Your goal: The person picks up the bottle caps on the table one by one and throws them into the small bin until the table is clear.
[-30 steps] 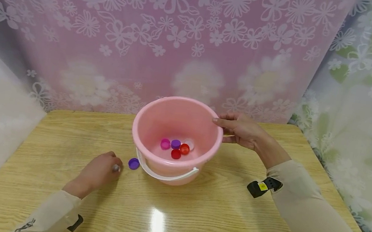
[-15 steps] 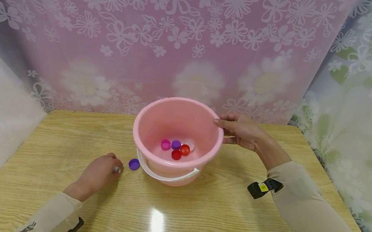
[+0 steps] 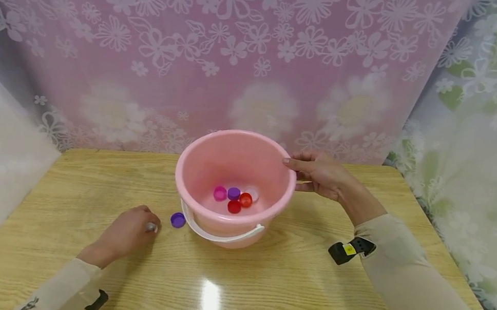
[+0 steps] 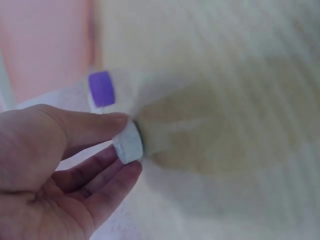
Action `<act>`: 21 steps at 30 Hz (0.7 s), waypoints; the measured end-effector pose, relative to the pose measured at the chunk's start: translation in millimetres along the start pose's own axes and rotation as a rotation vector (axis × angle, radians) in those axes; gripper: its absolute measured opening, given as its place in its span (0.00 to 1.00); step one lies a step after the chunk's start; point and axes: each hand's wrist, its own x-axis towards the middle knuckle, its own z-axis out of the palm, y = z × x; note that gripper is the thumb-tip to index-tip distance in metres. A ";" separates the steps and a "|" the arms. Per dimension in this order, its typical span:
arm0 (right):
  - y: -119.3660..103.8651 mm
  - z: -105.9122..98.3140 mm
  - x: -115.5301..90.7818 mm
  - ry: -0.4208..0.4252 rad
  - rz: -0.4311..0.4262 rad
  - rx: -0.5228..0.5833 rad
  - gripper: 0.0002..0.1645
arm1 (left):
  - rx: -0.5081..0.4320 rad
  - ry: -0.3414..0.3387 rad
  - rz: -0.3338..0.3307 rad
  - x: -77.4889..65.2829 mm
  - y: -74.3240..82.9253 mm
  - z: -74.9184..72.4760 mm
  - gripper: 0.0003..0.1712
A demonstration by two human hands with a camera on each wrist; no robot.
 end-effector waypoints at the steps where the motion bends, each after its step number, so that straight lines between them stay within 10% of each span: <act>1: 0.1 0.2 0.3 0.001 0.000 -0.004 0.25 | -0.002 -0.006 -0.011 0.5 -1.1 -3.0 0.05; 21: 0.1 -0.6 0.0 -0.012 -0.010 0.006 0.24 | -0.016 0.149 0.015 46.8 36.3 -138.6 0.15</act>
